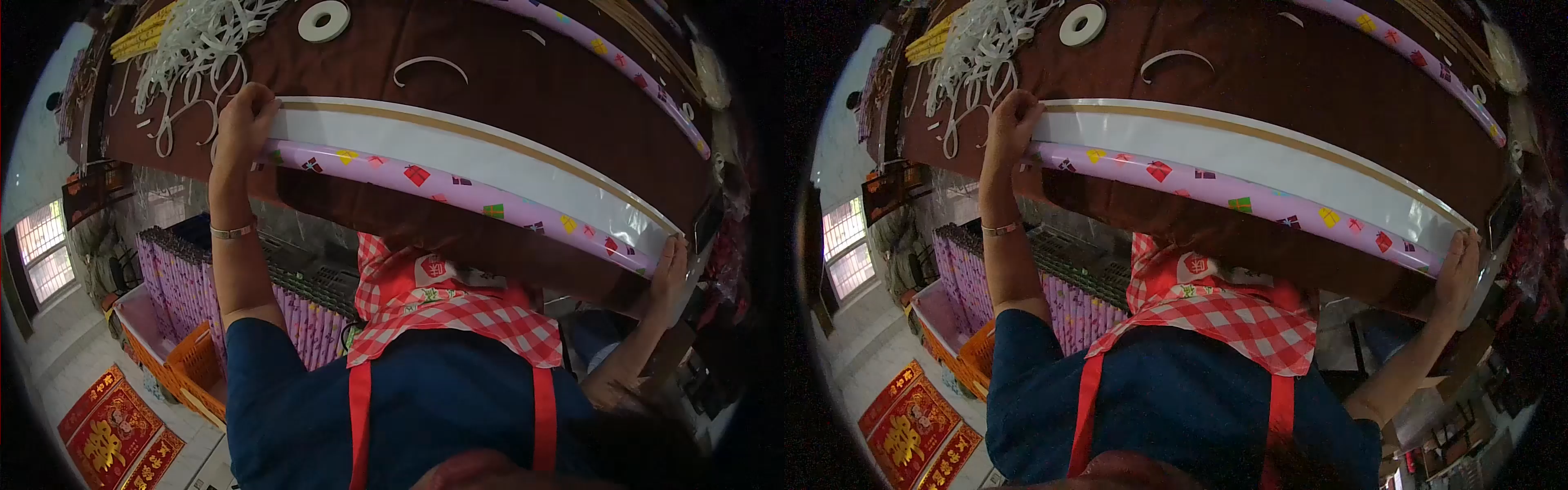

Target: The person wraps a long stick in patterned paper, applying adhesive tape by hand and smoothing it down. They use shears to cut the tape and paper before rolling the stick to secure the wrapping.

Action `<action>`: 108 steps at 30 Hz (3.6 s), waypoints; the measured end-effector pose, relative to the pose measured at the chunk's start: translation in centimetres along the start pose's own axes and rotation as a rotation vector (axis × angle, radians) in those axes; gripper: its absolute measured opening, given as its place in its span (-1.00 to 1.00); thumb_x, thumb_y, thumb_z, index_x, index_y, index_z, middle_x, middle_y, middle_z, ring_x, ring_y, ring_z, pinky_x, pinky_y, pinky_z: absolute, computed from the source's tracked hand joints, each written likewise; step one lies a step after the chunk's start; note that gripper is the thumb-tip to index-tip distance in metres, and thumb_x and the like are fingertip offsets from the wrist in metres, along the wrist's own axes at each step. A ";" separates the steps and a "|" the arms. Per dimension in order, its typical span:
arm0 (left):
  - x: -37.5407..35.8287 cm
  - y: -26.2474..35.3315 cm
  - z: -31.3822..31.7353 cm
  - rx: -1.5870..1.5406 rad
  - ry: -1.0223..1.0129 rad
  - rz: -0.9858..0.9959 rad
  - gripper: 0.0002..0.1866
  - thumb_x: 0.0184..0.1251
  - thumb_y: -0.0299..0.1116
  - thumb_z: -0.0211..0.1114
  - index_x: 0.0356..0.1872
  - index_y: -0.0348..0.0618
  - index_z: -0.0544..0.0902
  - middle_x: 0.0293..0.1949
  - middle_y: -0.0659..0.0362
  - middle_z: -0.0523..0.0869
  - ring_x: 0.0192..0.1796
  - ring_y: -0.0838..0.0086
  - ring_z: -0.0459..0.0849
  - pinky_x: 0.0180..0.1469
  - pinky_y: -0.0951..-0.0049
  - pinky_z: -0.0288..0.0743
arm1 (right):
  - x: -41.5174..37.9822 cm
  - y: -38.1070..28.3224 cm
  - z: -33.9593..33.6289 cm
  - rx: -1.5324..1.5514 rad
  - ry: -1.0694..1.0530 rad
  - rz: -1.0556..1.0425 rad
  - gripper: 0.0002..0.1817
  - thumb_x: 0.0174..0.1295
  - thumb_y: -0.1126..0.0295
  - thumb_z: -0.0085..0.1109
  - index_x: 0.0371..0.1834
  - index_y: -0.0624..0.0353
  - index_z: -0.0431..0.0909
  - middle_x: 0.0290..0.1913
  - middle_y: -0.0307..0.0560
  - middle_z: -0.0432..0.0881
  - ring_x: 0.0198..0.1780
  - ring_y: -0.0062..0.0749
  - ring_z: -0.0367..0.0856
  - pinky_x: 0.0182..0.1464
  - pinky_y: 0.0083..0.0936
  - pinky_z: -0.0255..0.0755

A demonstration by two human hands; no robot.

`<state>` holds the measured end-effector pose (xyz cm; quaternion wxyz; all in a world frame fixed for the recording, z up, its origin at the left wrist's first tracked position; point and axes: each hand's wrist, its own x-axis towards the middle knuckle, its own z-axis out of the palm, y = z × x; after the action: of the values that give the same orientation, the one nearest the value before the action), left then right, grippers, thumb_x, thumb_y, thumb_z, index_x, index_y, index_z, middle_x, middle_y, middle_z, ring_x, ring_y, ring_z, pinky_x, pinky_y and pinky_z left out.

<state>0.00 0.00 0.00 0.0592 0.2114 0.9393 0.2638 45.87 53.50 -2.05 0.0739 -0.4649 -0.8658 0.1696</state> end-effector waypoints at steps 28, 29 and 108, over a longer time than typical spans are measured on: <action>-1.0 -1.0 0.4 -0.033 0.201 -0.038 -0.78 0.19 -0.38 0.35 -0.16 -0.21 0.62 -0.29 0.02 0.76 -0.21 0.26 0.77 -0.15 0.36 0.57 | -0.7 -4.8 -1.9 -0.190 0.020 -0.012 -0.32 0.44 -0.10 -0.12 0.35 0.30 0.34 0.22 0.28 0.50 0.22 0.02 0.53 0.22 -0.28 0.40; -1.0 -0.8 0.3 -0.011 0.191 -0.040 -0.78 0.19 -0.37 0.35 -0.17 -0.21 0.62 -0.29 0.02 0.76 -0.21 0.25 0.76 -0.14 0.34 0.58 | -0.7 -4.6 -2.0 -0.175 0.031 -0.017 -0.31 0.44 -0.10 -0.13 0.34 0.32 0.34 0.25 0.29 0.48 0.23 0.04 0.52 0.22 -0.27 0.40; -2.1 1.7 -0.2 -0.155 0.223 0.246 -0.73 0.10 -0.59 0.21 -0.13 -0.25 0.61 -0.07 0.02 0.64 -0.17 0.18 0.70 -0.12 0.33 0.59 | -10.1 -44.1 16.7 0.529 -0.287 -1.359 -0.67 0.04 0.21 0.39 -0.28 0.24 0.62 -0.10 0.04 0.59 0.04 -0.11 0.55 0.00 -0.28 0.55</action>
<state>2.44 0.34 1.08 -0.0622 0.2887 0.8840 0.3623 12.31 18.87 -1.36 0.1582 0.2333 -0.8939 0.3486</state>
